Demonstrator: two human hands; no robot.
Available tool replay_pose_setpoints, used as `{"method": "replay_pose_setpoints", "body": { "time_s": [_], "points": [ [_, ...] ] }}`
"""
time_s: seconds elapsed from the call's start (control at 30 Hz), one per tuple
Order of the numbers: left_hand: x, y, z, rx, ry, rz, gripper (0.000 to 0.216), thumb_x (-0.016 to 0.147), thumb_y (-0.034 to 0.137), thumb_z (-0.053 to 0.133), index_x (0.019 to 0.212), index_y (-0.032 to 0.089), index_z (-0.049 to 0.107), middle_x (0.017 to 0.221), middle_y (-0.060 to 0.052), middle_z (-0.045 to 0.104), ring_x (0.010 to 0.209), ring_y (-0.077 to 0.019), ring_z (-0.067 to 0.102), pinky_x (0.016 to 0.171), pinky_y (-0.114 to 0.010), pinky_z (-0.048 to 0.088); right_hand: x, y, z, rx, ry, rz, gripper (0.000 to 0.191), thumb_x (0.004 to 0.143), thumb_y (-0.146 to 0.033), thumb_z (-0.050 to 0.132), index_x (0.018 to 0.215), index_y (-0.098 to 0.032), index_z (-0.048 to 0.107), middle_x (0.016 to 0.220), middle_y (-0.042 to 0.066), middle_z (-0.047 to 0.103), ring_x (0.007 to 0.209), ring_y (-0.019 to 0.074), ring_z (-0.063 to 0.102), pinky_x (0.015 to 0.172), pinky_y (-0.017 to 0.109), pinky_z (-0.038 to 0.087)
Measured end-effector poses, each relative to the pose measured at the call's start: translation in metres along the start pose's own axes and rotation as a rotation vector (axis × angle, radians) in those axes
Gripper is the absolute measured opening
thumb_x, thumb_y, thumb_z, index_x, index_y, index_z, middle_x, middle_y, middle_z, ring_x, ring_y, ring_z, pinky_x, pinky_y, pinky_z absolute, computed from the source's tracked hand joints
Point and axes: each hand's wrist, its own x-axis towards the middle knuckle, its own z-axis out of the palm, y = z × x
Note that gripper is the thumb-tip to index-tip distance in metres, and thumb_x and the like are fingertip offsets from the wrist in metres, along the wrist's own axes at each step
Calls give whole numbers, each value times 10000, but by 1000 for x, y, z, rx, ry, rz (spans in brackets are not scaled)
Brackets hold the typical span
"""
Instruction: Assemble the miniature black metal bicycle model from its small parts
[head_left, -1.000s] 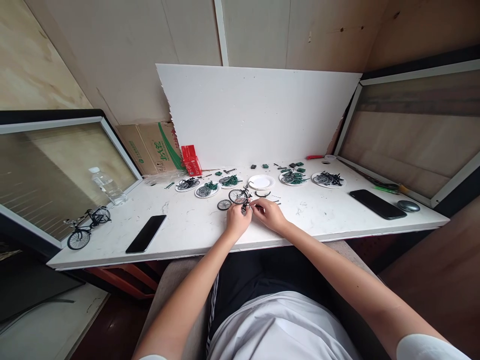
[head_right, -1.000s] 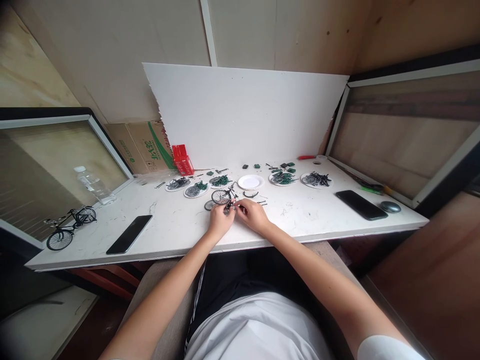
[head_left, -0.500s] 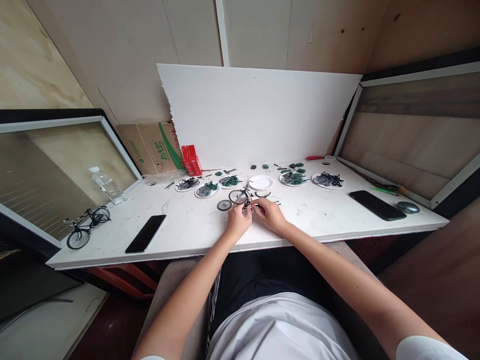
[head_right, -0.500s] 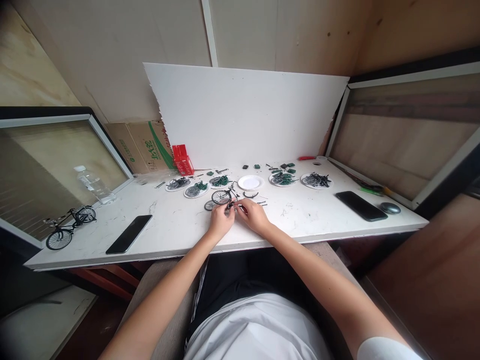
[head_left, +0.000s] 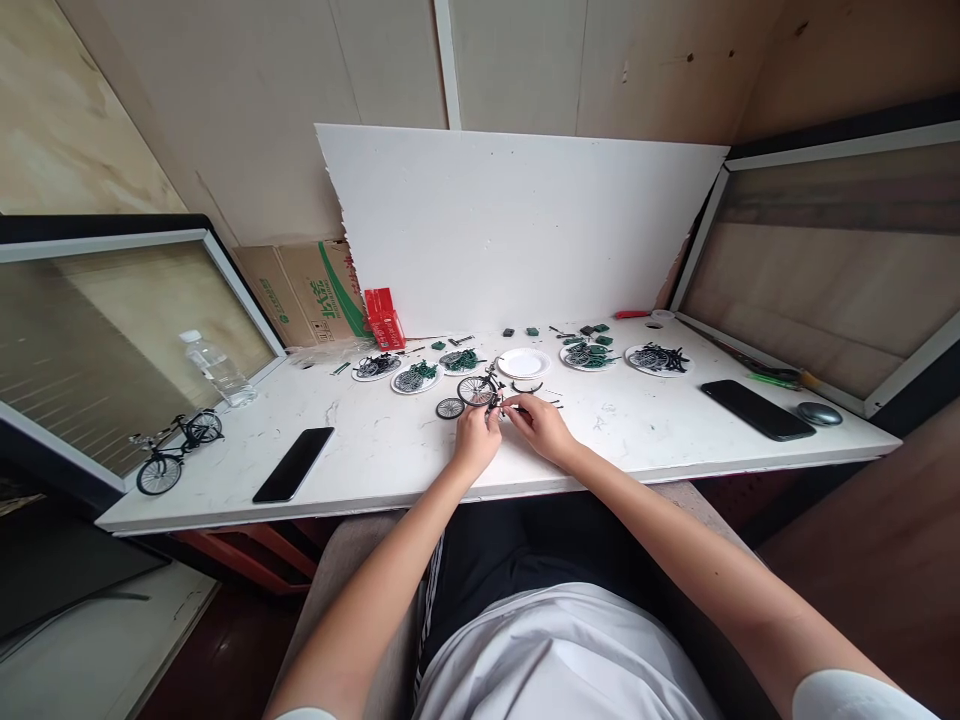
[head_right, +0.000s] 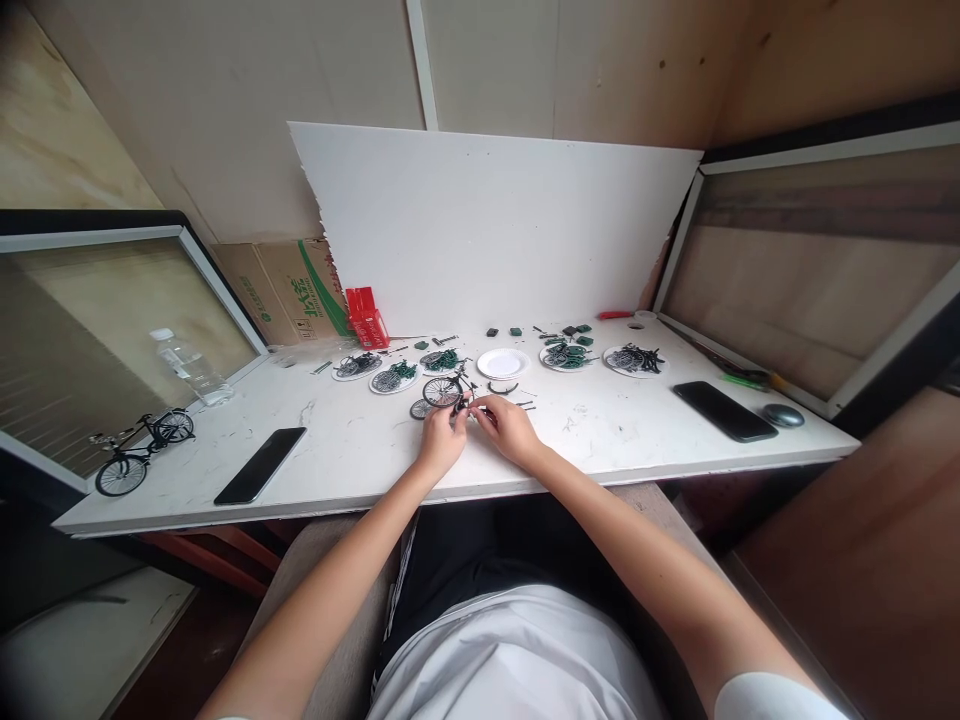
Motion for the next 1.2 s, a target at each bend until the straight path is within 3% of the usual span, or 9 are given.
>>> {"method": "replay_pose_setpoints", "body": {
  "time_s": [0.17,0.3,0.5,0.77,1.2],
  "points": [
    [1,-1,0,-6,-5,-2,341,943,116,554,1241,175,710,1252,-126,746,1212,-296,680,1085,-475,539,0,-3,-1,-7,-37,49,246,1024,-387,493,1074,-214,660,851,44,707,640,167,581,643,283,425],
    [1,-2,0,-7,3,10,330,949,128,560,1238,173,713,1247,-131,747,1208,-300,681,1082,-481,541,0,-5,-2,-63,-51,138,216,989,-407,533,1050,-210,598,639,-29,566,532,156,477,566,266,337],
    [1,-5,2,-10,16,11,334,949,129,570,1251,168,708,1236,-138,749,1199,-302,685,1083,-488,540,1,-3,-1,-79,-60,143,187,993,-397,527,964,-218,573,724,-7,610,587,157,504,603,266,347],
    [1,-6,2,-5,7,6,356,938,98,552,1247,168,714,1228,-132,756,1176,-291,700,1056,-466,559,1,2,-3,-14,28,8,296,1023,-452,538,887,-209,639,824,41,607,713,177,542,675,286,407],
    [2,0,0,-5,-12,-4,343,913,93,588,1209,196,726,1205,-114,767,1159,-277,713,1069,-453,554,2,7,-1,-103,-25,94,495,1042,-561,429,756,-207,623,740,58,661,659,179,556,628,279,379]
  ]
}}
